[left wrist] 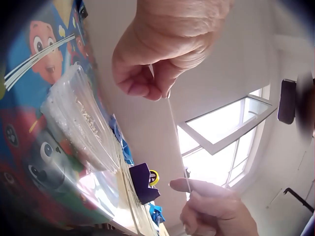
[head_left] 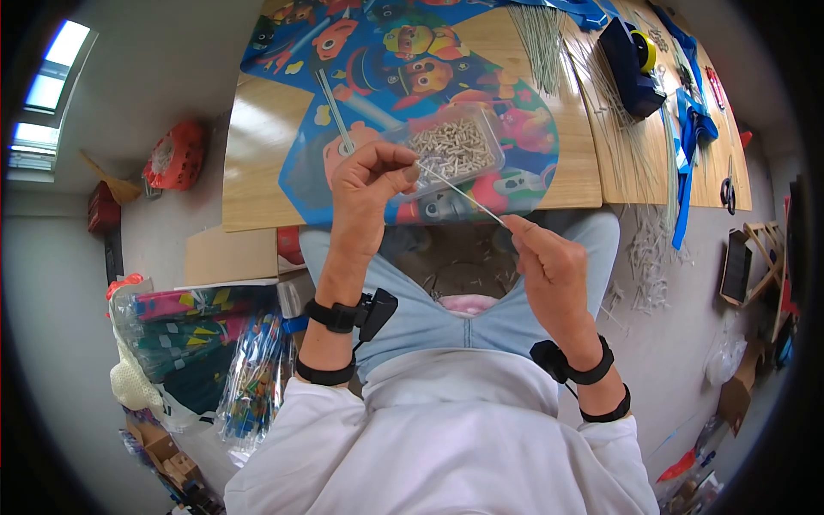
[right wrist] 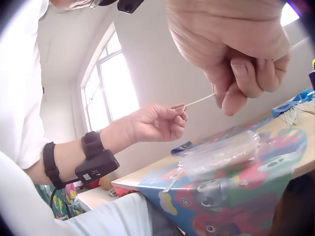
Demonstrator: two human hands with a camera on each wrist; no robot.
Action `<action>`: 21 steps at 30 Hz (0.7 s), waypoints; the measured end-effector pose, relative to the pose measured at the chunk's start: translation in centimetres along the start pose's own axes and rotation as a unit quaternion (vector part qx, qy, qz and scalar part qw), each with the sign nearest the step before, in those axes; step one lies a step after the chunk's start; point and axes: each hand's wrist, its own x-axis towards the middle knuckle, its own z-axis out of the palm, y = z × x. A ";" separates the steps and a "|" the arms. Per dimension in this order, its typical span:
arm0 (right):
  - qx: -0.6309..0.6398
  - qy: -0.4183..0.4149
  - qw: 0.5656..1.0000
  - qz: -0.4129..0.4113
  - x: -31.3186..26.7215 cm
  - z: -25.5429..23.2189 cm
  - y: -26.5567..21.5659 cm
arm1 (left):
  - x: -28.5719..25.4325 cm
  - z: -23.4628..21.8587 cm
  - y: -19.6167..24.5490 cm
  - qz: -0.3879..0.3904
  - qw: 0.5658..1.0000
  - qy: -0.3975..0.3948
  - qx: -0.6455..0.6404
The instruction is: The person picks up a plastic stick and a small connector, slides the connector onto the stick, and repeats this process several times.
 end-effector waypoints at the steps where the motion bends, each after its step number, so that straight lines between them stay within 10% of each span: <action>1: 0.013 0.000 1.000 0.006 -0.1 0.0 0.0 | 0.0 0.0 0.0 -0.005 1.000 -0.001 -0.004; 21: -0.006 -0.002 1.000 0.007 -0.2 -0.1 -0.4 | -0.1 0.0 -0.2 -0.036 0.998 0.003 -0.051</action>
